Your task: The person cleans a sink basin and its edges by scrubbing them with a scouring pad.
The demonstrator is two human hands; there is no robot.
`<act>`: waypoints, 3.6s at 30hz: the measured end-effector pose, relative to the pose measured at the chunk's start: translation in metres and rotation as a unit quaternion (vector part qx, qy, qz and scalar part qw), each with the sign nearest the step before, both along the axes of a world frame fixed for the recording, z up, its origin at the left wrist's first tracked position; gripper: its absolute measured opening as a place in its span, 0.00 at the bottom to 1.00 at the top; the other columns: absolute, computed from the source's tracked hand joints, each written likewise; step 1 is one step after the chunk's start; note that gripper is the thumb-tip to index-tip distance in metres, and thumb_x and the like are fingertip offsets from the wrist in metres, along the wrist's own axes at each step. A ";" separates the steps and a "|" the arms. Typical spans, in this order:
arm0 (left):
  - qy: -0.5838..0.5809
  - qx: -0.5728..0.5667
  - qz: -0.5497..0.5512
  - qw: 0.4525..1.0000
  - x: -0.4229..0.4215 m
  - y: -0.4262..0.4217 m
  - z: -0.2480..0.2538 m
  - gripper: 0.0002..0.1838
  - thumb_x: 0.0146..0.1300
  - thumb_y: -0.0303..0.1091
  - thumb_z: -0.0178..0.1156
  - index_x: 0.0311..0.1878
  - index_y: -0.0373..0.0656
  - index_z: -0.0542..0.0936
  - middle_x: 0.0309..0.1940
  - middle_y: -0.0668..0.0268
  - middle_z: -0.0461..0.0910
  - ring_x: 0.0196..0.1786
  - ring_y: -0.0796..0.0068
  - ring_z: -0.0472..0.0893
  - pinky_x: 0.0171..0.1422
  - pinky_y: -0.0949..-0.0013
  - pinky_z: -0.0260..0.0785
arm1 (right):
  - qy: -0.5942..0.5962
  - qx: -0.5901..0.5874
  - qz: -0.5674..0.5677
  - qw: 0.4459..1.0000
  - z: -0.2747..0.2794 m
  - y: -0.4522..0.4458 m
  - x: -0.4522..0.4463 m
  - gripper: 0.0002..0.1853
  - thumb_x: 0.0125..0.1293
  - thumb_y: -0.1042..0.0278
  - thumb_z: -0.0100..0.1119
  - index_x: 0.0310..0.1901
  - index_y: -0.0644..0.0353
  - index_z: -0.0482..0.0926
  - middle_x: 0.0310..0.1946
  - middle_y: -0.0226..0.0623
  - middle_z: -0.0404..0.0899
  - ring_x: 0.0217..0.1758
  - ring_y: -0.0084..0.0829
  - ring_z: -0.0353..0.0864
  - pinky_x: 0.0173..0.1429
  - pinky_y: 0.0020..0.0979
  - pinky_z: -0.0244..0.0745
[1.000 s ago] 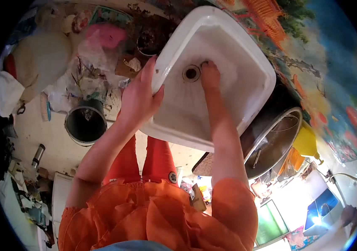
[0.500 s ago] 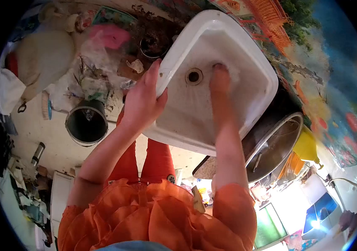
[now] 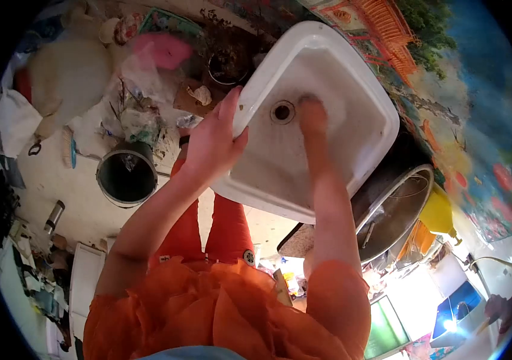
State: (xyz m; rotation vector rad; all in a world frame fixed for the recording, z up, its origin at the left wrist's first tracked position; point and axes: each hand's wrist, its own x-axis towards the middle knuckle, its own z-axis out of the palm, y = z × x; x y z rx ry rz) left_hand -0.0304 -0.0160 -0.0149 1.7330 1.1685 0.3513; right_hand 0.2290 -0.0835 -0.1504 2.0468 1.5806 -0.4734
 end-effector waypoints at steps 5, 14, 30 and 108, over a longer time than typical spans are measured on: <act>0.013 -0.015 -0.011 1.000 0.001 -0.002 0.003 0.36 0.51 0.29 0.59 0.64 0.40 0.56 0.49 0.49 0.71 0.46 0.48 0.75 0.45 0.54 0.70 | -0.006 -0.027 -0.017 0.999 -0.024 -0.028 -0.008 0.08 0.60 0.74 0.50 0.37 0.59 0.79 0.41 0.44 0.78 0.45 0.40 0.77 0.47 0.36 0.74; -0.055 0.197 -0.070 0.976 0.012 -0.046 0.052 0.36 0.56 0.39 0.61 0.64 0.35 0.58 0.56 0.49 0.63 0.57 0.51 0.66 0.62 0.57 0.60 | 0.456 0.212 -0.591 0.631 0.136 -0.082 -0.058 0.15 0.64 0.59 0.54 0.47 0.60 0.77 0.37 0.36 0.80 0.37 0.30 0.78 0.43 0.30 0.72; -0.298 -0.203 -0.165 0.918 0.159 -0.193 0.142 0.13 0.58 0.28 0.61 0.45 0.40 0.72 0.37 0.67 0.76 0.37 0.79 0.76 0.39 0.75 0.71 | 0.525 0.528 -0.559 0.364 0.322 -0.253 -0.066 0.13 0.61 0.73 0.57 0.47 0.64 0.72 0.34 0.31 0.78 0.31 0.21 0.76 0.34 0.26 0.72; -0.143 -0.633 -0.171 0.741 0.592 -0.292 0.192 0.14 0.63 0.28 0.44 0.51 0.35 0.66 0.43 0.52 0.73 0.42 0.57 0.76 0.43 0.53 0.71 | 0.113 0.537 -0.562 0.620 0.401 -0.324 0.400 0.24 0.60 0.54 0.36 0.27 0.56 0.83 0.29 0.44 0.81 0.36 0.43 0.80 0.48 0.40 0.71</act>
